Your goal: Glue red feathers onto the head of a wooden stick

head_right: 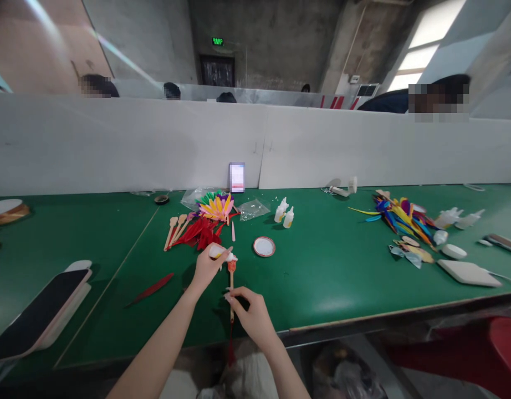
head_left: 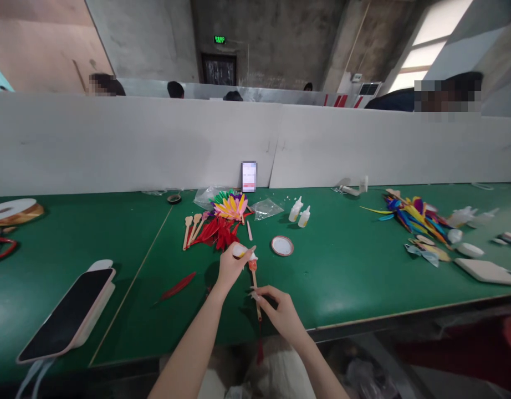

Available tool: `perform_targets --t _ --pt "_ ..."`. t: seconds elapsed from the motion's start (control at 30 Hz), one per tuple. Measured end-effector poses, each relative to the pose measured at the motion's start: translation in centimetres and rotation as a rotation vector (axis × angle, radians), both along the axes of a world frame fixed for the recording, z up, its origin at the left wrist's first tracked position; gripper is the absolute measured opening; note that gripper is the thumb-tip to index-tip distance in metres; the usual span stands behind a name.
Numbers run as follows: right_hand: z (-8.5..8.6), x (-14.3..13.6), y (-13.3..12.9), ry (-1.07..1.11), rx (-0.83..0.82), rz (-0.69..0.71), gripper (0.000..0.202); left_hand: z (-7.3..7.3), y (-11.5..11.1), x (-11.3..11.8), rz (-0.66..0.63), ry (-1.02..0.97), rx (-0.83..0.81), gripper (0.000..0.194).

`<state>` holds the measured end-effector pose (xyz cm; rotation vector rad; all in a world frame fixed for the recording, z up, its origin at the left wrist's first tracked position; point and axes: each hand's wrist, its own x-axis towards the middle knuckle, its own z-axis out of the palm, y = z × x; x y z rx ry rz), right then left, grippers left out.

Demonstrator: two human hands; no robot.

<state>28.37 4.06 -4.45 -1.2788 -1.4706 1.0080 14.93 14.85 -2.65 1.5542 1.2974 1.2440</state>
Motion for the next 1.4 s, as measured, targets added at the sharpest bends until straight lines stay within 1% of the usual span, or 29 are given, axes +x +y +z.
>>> perform_targets --t 0.17,0.23,0.43,0.6,0.77,1.07,1.13,1.27,1.33,1.4 --pt "0.19 0.0 -0.1 -0.006 -0.004 0.0 0.022 0.01 0.12 -0.15 0.129 0.05 0.048 0.032" --pt "0.33 -0.01 -0.13 -0.002 -0.006 0.005 0.021 -0.04 0.17 -0.23 0.154 0.04 0.054 0.032" --pt "0.32 -0.04 -0.12 -0.001 0.0 0.013 0.02 0.19 0.17 -0.36 0.109 -0.001 0.023 0.032" --pt "0.06 -0.01 -0.07 0.003 0.001 0.005 0.021 0.2 0.26 -0.44 0.141 -0.001 0.005 0.037" --pt "0.1 -0.02 -0.16 -0.009 -0.001 0.006 0.021 0.02 0.4 -0.44 0.135 -0.048 -0.018 0.036" --pt "0.04 -0.01 -0.11 -0.013 0.001 0.0 0.024 -0.11 0.45 -0.65 0.204 0.015 0.025 0.04" --pt "0.06 -0.02 -0.08 -0.007 0.001 0.003 0.023 -0.24 0.44 -0.52 0.189 0.008 0.009 0.041" --pt "0.29 -0.02 -0.11 0.001 0.001 0.001 0.02 -0.44 0.61 -0.42 0.139 -0.067 -0.072 0.04" --pt "0.42 -0.02 -0.15 -0.004 -0.003 0.002 0.02 -0.43 0.73 -0.57 0.174 -0.081 -0.086 0.038" --pt "0.47 -0.03 -0.18 -0.009 -0.004 0.003 0.02 -0.38 0.79 -0.75 0.233 -0.05 -0.076 0.038"
